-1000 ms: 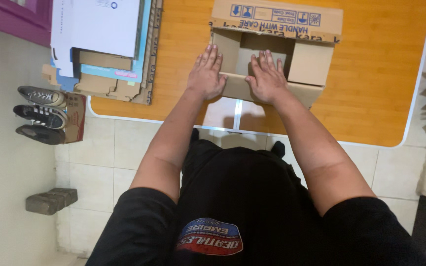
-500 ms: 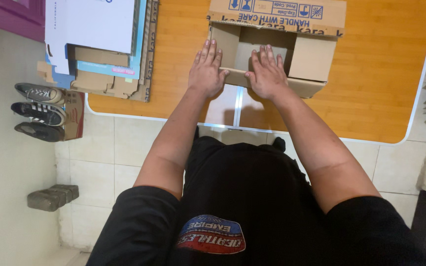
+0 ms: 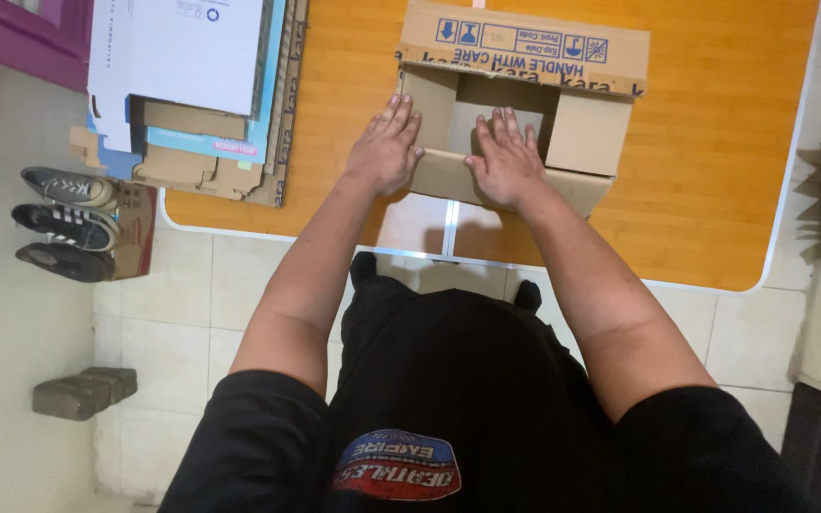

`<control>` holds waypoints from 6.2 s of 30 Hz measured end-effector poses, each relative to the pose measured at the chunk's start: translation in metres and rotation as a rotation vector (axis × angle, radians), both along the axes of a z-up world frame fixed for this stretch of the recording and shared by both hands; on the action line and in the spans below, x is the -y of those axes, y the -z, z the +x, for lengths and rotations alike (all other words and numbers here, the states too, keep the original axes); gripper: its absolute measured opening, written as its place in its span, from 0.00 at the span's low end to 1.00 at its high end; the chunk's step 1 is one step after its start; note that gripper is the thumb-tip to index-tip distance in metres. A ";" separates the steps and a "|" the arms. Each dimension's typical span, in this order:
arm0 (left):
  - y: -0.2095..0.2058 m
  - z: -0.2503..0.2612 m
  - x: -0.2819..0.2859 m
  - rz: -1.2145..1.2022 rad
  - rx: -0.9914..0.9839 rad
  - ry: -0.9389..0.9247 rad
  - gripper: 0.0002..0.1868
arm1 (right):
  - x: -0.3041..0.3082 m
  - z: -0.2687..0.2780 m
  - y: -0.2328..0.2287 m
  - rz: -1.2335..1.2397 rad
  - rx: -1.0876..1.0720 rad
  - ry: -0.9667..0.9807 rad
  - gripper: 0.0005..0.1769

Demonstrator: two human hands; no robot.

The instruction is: The person flattens empty cardboard boxes one at a time on a table, pressing the boxes flat with both hands and stacking the flattened cardboard on a pile at the side of the table.

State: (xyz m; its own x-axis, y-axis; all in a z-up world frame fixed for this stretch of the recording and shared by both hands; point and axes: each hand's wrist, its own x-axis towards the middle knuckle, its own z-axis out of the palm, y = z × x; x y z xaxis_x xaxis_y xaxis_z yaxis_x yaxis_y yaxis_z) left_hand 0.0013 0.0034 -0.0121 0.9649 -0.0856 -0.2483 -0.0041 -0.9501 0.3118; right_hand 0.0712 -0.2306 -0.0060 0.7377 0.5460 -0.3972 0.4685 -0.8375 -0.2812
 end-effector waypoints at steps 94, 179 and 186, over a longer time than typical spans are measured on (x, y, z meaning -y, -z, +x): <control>0.012 -0.015 0.029 0.011 0.220 -0.128 0.40 | -0.028 -0.004 0.001 -0.017 0.041 0.098 0.55; 0.012 -0.013 -0.013 0.012 0.202 0.035 0.28 | -0.030 -0.003 0.008 0.027 0.025 -0.026 0.38; 0.010 -0.024 0.001 -0.024 0.217 -0.018 0.26 | -0.020 0.005 0.015 0.045 0.151 -0.172 0.36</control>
